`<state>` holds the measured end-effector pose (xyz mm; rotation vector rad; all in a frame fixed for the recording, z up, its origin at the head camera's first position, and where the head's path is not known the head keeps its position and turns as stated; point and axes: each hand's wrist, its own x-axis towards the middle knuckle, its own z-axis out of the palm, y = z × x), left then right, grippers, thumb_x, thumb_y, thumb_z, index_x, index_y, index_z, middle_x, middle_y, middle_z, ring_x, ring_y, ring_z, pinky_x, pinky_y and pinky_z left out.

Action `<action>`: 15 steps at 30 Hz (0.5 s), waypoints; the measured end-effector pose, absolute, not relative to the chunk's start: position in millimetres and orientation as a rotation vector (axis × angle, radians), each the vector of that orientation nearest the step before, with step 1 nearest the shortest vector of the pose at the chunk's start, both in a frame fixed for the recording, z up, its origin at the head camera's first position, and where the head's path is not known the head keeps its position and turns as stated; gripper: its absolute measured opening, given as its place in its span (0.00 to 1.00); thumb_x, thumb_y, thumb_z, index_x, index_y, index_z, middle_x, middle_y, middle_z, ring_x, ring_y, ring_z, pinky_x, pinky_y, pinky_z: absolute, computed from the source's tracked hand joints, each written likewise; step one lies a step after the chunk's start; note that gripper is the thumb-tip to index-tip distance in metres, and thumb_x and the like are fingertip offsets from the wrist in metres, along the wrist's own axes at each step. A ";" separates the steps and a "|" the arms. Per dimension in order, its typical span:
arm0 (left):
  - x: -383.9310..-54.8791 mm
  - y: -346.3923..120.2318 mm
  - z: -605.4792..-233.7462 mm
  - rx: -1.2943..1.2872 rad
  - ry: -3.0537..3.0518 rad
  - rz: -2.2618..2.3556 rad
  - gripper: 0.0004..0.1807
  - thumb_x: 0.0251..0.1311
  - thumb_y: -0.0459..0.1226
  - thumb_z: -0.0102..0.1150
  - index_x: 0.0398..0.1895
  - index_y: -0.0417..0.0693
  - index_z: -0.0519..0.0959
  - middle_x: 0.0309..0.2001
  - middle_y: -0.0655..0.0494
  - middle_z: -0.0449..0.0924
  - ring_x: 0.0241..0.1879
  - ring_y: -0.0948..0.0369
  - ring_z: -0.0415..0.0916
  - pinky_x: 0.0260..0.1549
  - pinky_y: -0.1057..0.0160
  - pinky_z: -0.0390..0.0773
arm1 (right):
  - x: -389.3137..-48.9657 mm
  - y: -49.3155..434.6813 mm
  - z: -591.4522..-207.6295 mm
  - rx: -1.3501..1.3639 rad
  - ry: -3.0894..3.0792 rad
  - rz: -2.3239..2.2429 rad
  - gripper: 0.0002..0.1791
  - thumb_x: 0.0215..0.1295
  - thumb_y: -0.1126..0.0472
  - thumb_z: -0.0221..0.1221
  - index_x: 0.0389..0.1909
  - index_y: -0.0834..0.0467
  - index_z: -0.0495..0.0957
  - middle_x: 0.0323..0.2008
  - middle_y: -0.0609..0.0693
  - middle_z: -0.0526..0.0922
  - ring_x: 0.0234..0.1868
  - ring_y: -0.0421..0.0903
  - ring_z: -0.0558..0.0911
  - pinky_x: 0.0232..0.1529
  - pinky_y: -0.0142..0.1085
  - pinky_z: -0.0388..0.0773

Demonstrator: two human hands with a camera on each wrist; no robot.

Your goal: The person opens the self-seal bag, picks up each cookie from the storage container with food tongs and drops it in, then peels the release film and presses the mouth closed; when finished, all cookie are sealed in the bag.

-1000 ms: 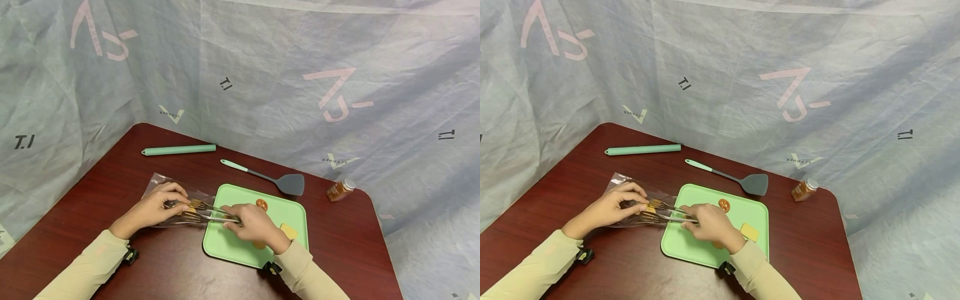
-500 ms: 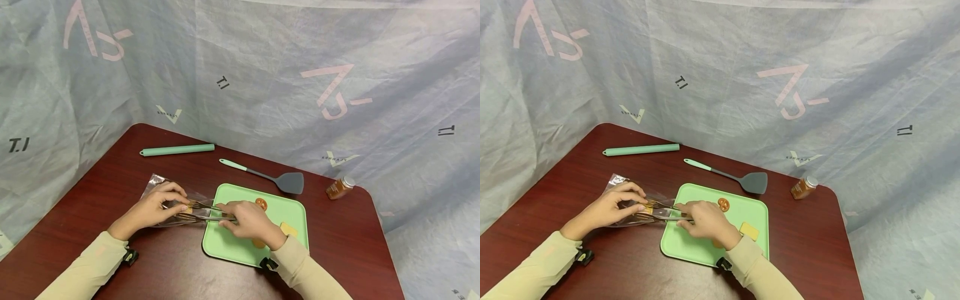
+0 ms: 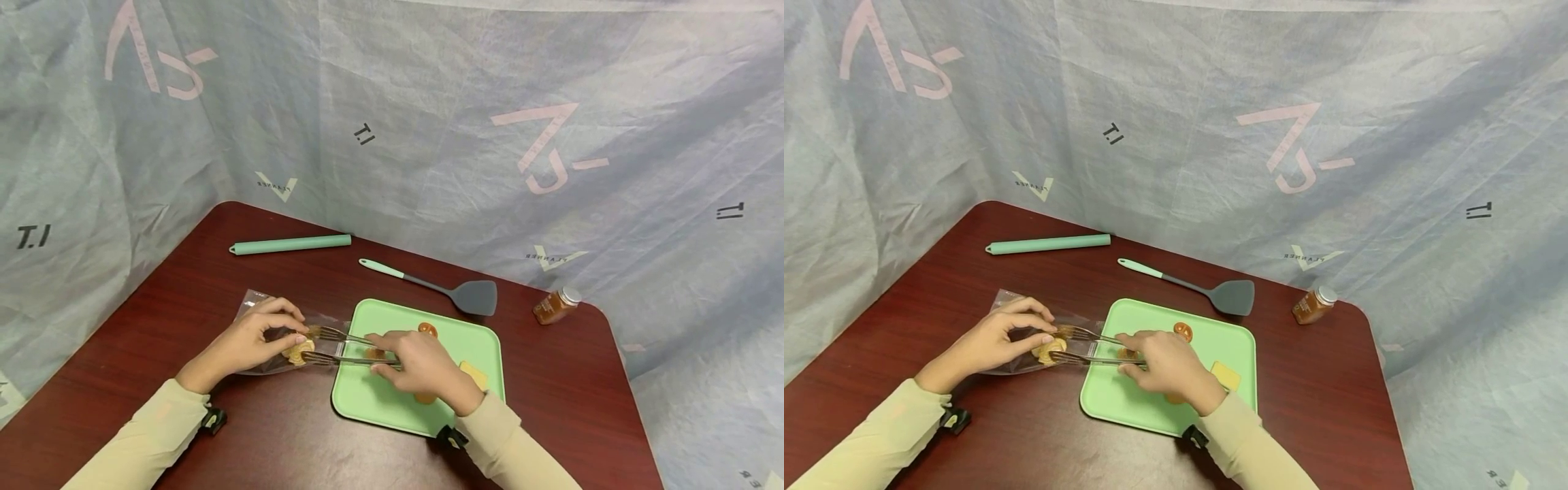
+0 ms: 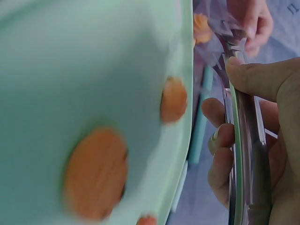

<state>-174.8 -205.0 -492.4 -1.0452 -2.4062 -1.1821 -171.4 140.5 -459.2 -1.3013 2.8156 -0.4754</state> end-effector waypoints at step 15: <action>-172.8 -200.1 -491.4 -1.034 -2.400 -1.170 0.11 0.56 0.32 0.75 0.41 0.56 0.90 0.46 0.63 0.78 0.43 0.63 0.72 0.34 0.61 0.69 | -118.1 299.8 -451.7 -0.880 3.074 -0.447 0.29 0.59 0.48 0.74 0.62 0.46 0.82 0.35 0.32 0.81 0.25 0.30 0.68 0.24 0.33 0.66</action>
